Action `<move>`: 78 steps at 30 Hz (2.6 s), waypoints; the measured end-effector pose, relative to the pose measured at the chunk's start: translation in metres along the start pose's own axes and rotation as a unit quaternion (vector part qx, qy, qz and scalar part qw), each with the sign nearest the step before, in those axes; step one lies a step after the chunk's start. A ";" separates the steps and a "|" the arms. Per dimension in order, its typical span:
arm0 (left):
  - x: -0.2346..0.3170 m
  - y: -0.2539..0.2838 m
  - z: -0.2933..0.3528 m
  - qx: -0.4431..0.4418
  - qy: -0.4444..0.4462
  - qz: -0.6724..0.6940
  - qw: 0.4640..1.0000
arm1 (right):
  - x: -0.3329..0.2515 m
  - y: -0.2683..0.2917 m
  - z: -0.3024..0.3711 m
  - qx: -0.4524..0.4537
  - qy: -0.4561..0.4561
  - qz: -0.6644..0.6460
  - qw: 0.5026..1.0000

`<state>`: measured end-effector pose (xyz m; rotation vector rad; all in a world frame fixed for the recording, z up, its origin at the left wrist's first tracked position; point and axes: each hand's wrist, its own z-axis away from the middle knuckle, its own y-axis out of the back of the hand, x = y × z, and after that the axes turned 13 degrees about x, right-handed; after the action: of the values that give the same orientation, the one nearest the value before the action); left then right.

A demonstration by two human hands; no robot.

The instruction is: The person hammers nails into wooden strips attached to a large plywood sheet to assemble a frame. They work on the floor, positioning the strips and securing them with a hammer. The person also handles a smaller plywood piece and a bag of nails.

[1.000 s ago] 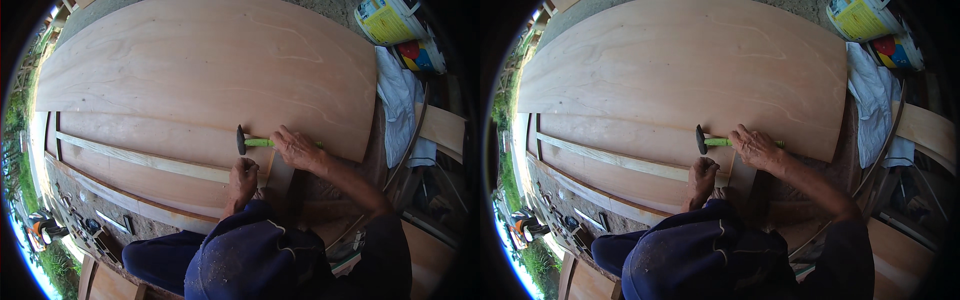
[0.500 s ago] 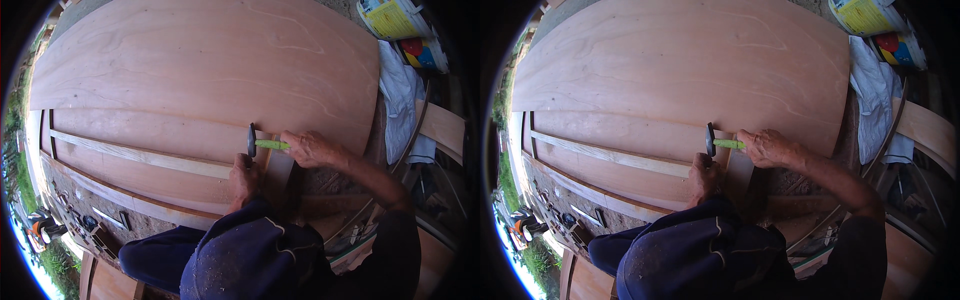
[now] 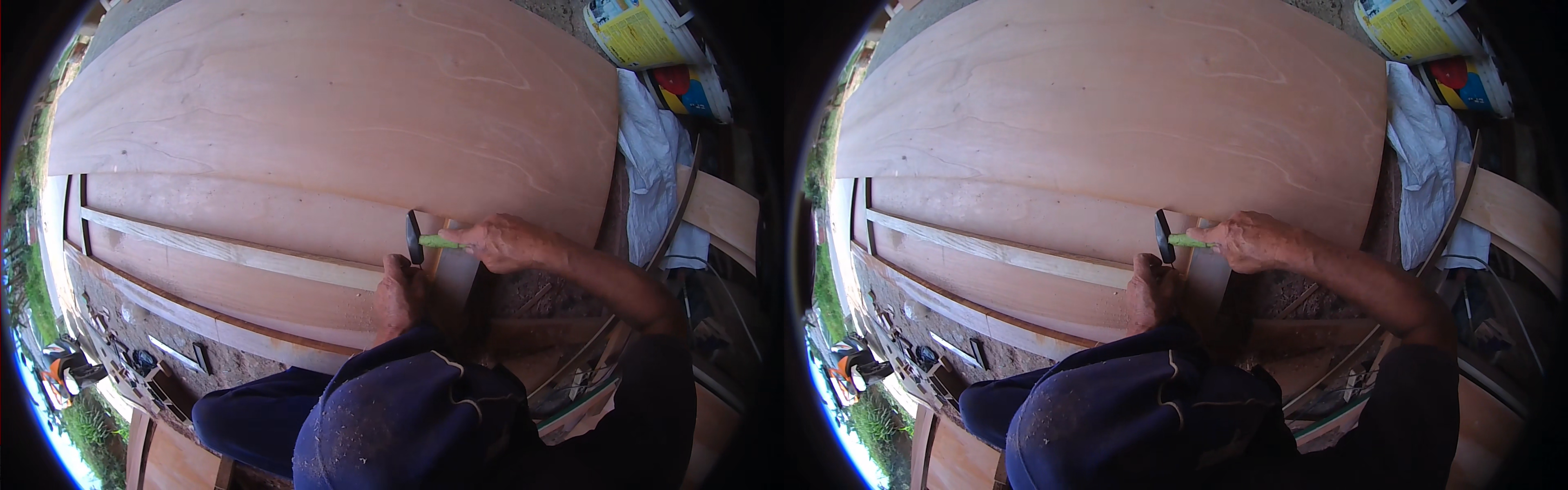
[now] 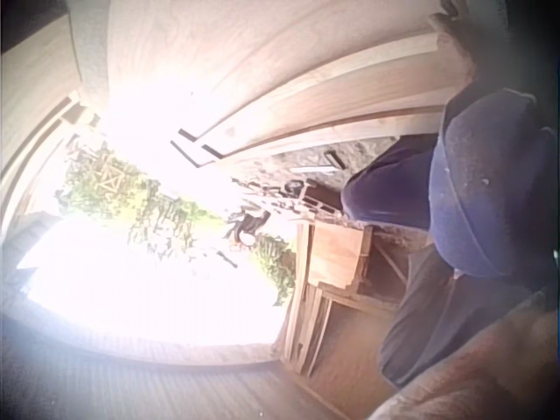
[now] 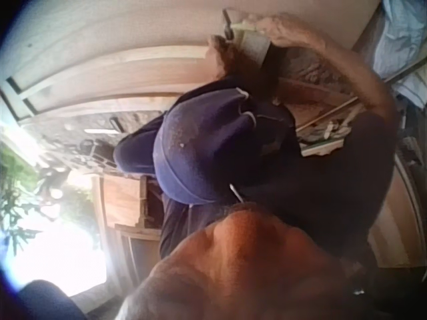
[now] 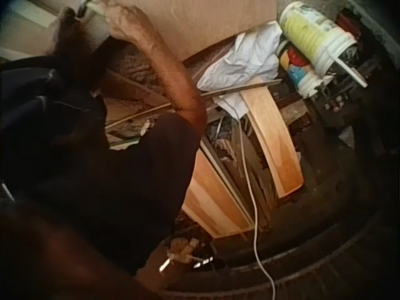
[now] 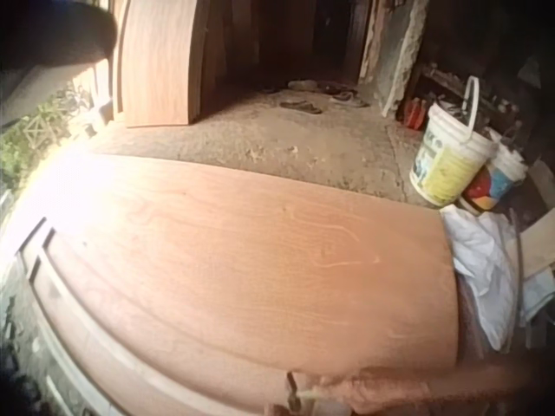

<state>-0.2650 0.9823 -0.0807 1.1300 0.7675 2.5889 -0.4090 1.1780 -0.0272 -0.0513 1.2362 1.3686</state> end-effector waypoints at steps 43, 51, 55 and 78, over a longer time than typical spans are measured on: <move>-0.003 -0.003 -0.010 0.024 0.005 -0.025 0.999 | -0.012 -0.004 -0.007 0.037 -0.043 -0.016 0.998; -0.018 -0.001 -0.011 0.069 -0.003 0.043 0.997 | -0.011 -0.011 -0.005 0.046 -0.033 -0.052 0.997; -0.049 0.030 0.011 0.278 0.029 0.150 0.948 | 0.004 -0.047 0.005 0.144 -0.040 -0.071 0.986; -0.049 0.024 -0.007 0.318 0.046 0.039 0.946 | -0.010 -0.111 0.018 0.229 0.016 -0.142 0.963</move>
<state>-0.2360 0.9405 -0.1018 1.2037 1.6945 2.5324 -0.3134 1.1495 -0.0794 0.0714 1.4839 0.8156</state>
